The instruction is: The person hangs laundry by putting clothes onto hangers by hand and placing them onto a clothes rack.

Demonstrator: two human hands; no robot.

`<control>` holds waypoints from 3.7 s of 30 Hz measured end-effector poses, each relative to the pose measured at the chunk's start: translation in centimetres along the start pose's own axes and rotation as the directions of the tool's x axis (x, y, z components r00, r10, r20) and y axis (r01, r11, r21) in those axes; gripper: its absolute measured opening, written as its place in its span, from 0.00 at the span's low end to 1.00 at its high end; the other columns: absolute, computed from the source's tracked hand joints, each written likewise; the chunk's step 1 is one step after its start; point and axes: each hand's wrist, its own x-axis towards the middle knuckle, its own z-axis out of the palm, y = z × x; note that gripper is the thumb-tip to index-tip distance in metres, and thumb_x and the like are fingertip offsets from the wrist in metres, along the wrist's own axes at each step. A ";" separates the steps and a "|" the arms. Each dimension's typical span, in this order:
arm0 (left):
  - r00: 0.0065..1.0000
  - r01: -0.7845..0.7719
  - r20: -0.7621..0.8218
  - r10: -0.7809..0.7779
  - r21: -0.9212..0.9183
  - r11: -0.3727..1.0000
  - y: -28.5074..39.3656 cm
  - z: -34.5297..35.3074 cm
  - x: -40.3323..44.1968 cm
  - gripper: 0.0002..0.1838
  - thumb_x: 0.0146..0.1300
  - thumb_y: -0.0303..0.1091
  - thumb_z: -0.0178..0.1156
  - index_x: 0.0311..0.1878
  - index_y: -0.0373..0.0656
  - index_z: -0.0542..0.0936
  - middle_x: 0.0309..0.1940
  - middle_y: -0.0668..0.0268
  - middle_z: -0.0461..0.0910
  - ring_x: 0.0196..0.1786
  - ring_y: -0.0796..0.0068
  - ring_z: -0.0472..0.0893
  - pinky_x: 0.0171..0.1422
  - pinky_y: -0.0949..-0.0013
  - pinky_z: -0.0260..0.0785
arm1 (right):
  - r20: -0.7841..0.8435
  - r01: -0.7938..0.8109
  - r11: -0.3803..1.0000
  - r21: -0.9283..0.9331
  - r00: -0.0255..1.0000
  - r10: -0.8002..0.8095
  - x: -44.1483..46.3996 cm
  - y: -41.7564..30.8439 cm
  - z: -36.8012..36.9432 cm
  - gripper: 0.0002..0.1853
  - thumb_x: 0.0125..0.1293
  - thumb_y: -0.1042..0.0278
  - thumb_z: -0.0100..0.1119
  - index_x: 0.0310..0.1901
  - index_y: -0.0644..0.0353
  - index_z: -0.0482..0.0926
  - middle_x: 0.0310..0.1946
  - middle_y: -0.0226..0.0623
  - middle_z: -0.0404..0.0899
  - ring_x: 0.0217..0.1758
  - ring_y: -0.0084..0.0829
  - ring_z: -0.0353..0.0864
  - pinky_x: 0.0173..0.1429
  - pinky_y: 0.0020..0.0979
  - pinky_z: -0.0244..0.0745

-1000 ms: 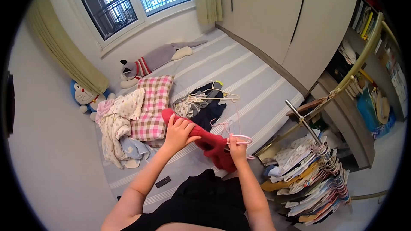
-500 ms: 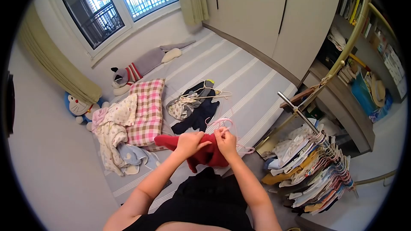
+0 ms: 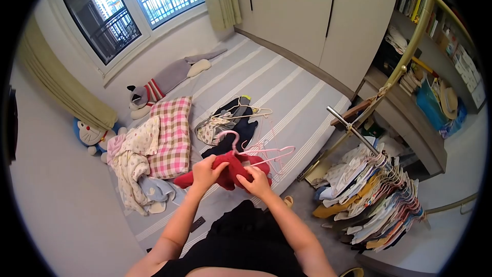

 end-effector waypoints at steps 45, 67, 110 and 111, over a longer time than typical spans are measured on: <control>0.996 -0.086 -0.013 0.089 0.152 0.985 -12.7 -2.3 0.3 0.10 0.56 0.40 0.59 0.27 0.44 0.79 0.26 0.65 0.78 0.34 0.62 0.74 0.38 0.62 0.65 | 0.247 0.301 0.860 -0.413 0.946 -0.212 0.9 -1.7 -8.0 0.07 0.55 0.60 0.60 0.29 0.52 0.83 0.25 0.29 0.79 0.38 0.31 0.75 0.63 0.49 0.56; 0.852 0.422 0.518 -0.080 -0.587 0.691 -0.9 9.5 -2.5 0.18 0.64 0.43 0.53 0.45 0.36 0.74 0.39 0.60 0.78 0.43 0.74 0.76 0.49 0.72 0.66 | 0.005 -0.173 0.374 0.911 0.912 0.410 3.9 1.2 -4.9 0.06 0.67 0.70 0.48 0.42 0.60 0.72 0.38 0.36 0.78 0.43 0.25 0.75 0.53 0.26 0.67; 0.745 0.126 0.512 0.427 -0.738 0.663 15.9 20.4 1.9 0.05 0.58 0.29 0.60 0.31 0.37 0.78 0.24 0.66 0.76 0.23 0.81 0.71 0.28 0.77 0.64 | -0.503 -0.380 0.727 0.571 0.538 0.676 -11.2 9.3 -19.2 0.11 0.68 0.71 0.43 0.50 0.61 0.69 0.25 0.28 0.70 0.18 0.16 0.65 0.22 0.19 0.65; 0.731 0.122 0.520 0.441 -0.736 0.666 16.7 21.1 2.1 0.05 0.58 0.30 0.60 0.32 0.37 0.78 0.24 0.66 0.75 0.23 0.81 0.71 0.28 0.77 0.64 | -0.497 -0.392 0.718 0.575 0.529 0.688 -11.2 10.1 -20.6 0.12 0.67 0.71 0.43 0.50 0.61 0.69 0.25 0.28 0.70 0.17 0.16 0.65 0.22 0.19 0.66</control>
